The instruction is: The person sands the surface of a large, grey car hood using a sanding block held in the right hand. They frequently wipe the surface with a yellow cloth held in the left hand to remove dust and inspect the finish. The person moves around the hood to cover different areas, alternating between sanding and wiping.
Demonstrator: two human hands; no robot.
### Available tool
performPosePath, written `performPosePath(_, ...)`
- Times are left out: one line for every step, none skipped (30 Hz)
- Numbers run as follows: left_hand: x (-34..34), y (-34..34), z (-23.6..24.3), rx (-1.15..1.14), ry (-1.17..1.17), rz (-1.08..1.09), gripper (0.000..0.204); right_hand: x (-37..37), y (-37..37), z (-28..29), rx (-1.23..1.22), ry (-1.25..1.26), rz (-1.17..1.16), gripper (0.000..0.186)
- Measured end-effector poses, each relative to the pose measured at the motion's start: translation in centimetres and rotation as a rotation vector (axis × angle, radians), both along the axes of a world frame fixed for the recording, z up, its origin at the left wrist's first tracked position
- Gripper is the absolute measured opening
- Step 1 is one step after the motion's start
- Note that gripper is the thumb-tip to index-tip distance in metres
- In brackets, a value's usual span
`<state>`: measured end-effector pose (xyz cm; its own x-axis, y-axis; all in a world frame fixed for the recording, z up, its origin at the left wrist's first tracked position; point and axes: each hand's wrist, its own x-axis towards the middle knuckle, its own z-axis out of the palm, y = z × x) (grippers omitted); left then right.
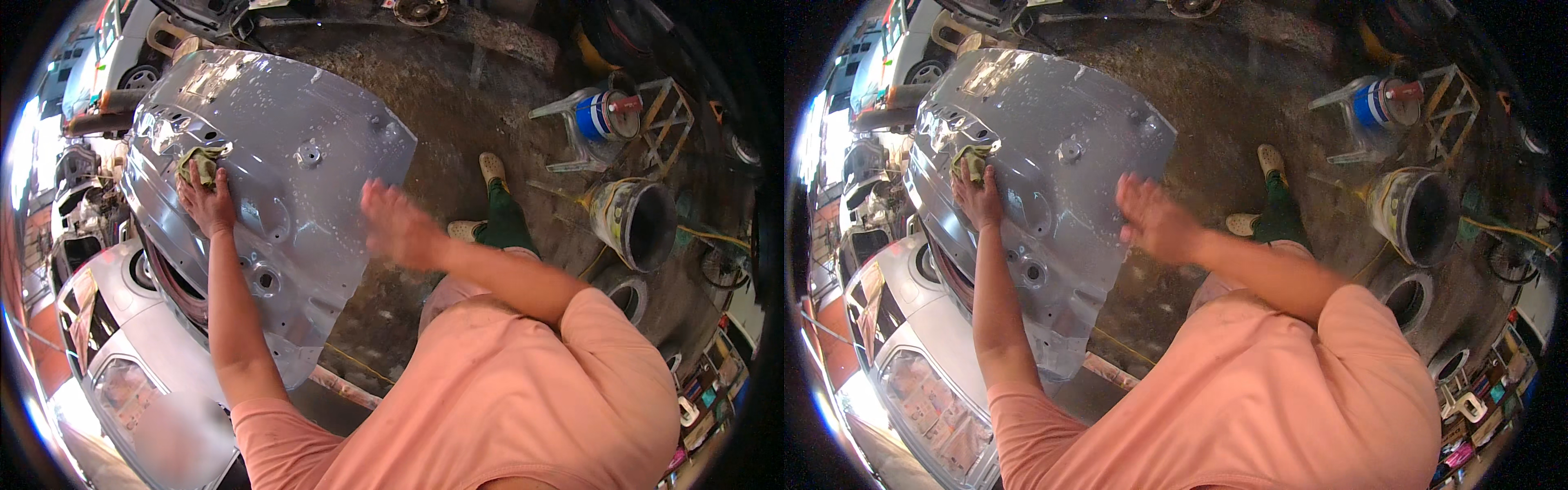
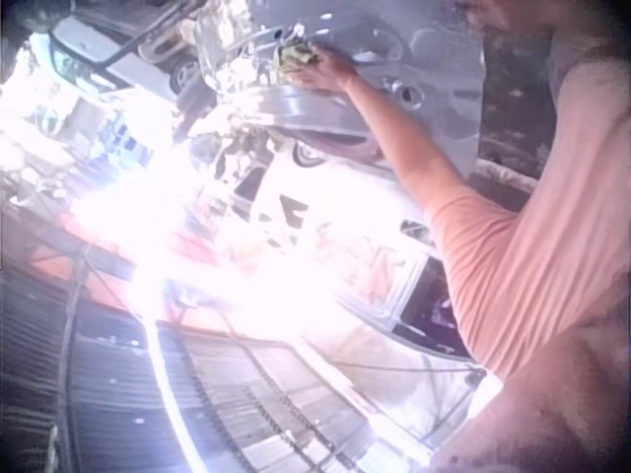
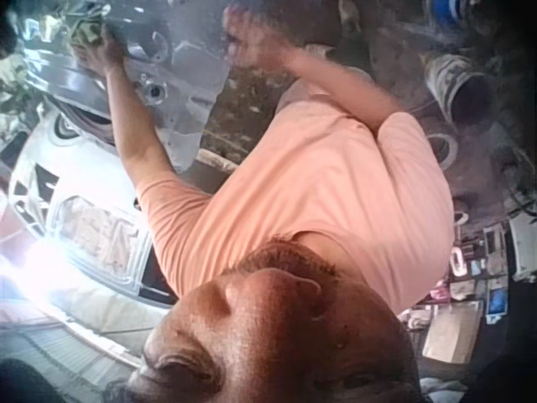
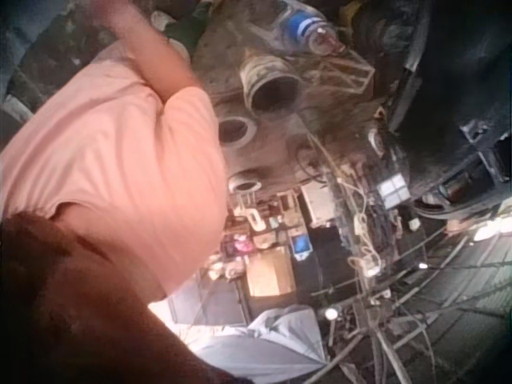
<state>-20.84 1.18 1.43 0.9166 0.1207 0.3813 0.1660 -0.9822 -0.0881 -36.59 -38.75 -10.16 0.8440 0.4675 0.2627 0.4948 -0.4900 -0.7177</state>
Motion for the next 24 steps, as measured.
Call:
performPosePath(-0.2,0.5,0.1,0.021,-0.016,-0.013,0.077,2.4,-0.5,-3.0,-0.074,-0.083,-0.108,0.076)
performPosePath(-0.3,0.7,-0.1,0.028,-0.022,0.001,0.077,4.7,-0.9,-5.0,-0.155,-0.167,-0.217,0.077)
performPosePath(-0.2,0.7,-0.5,0.032,-0.027,0.013,0.077,6.8,-1.7,-3.6,-0.112,0.246,-0.248,0.077)
performPosePath(-0.2,0.8,-0.8,0.037,-0.033,0.026,0.076,6.0,-0.9,-2.8,-0.060,0.213,-0.218,0.077)
performPosePath(0.0,0.7,-0.9,0.031,-0.037,0.008,0.076,4.2,0.1,-2.0,-0.009,0.180,-0.193,0.076)
performPosePath(-0.1,0.7,-0.8,0.024,-0.040,-0.005,0.076,2.5,0.7,-1.4,0.041,0.149,-0.164,0.076)
performPosePath(-0.1,0.7,-0.7,0.018,-0.044,-0.019,0.076,1.5,0.3,-0.7,0.045,0.135,-0.099,0.076)
performPosePath(-0.2,0.8,-0.6,0.010,-0.037,-0.020,0.077,0.4,-0.2,0.0,0.051,0.120,-0.029,0.077)
performPosePath(-0.1,0.8,-0.6,0.003,-0.030,-0.021,0.077,-0.2,-0.6,0.5,0.058,0.105,0.042,0.077)
performPosePath(-0.2,0.9,-0.5,-0.005,-0.022,-0.021,0.077,1.4,-1.0,-1.0,0.025,0.162,-0.054,0.079)
performPosePath(0.1,0.8,-0.2,0.011,-0.023,-0.021,0.077,4.8,-1.5,-3.3,-0.005,0.214,-0.159,0.080)
performPosePath(0.2,0.8,-0.2,0.025,-0.028,-0.014,0.077,7.1,-1.8,-4.8,-0.036,0.262,-0.258,0.082)
performPosePath(0.2,0.8,-0.7,0.032,-0.030,-0.006,0.077,7.6,-1.8,-5.0,-0.061,0.295,-0.269,0.082)
performPosePath(0.1,0.9,-0.7,0.030,-0.029,0.007,0.077,8.1,-1.5,-4.9,-0.082,0.330,-0.279,0.083)
performPosePath(0.0,1.0,-0.8,0.029,-0.028,0.020,0.077,8.4,-1.3,-4.8,-0.103,0.365,-0.288,0.083)
performPosePath(-0.1,1.1,-0.9,0.028,-0.028,0.034,0.077,7.5,-1.4,-4.7,-0.107,0.373,-0.268,0.082)
performPosePath(-0.1,1.2,-1.1,0.017,-0.030,0.027,0.077,5.8,-1.7,-4.2,-0.117,0.377,-0.244,0.081)
performPosePath(0.0,1.1,-1.0,0.007,-0.029,0.014,0.077,4.8,-1.8,-4.0,-0.125,0.386,-0.224,0.080)
performPosePath(-0.1,1.0,-1.0,-0.003,-0.028,0.003,0.077,5.6,-1.5,-4.1,-0.113,0.370,-0.246,0.080)
performPosePath(-0.6,1.3,-1.0,0.008,-0.021,0.031,0.078,7.2,-0.8,-3.9,-0.144,0.391,-0.260,0.080)
performPosePath(-0.9,1.7,-1.3,0.021,-0.016,0.057,0.078,9.8,0.3,-3.4,-0.173,0.410,-0.276,0.080)
performPosePath(-0.7,1.5,-1.2,0.034,-0.015,0.072,0.078,12.7,1.3,-3.0,-0.198,0.425,-0.303,0.081)
performPosePath(-0.1,1.0,-0.8,0.027,-0.042,0.023,0.079,15.6,2.2,-3.1,-0.151,0.413,-0.358,0.081)
performPosePath(0.9,0.2,-0.5,0.025,-0.039,0.009,0.079,18.4,3.1,-3.6,-0.104,0.405,-0.418,0.082)
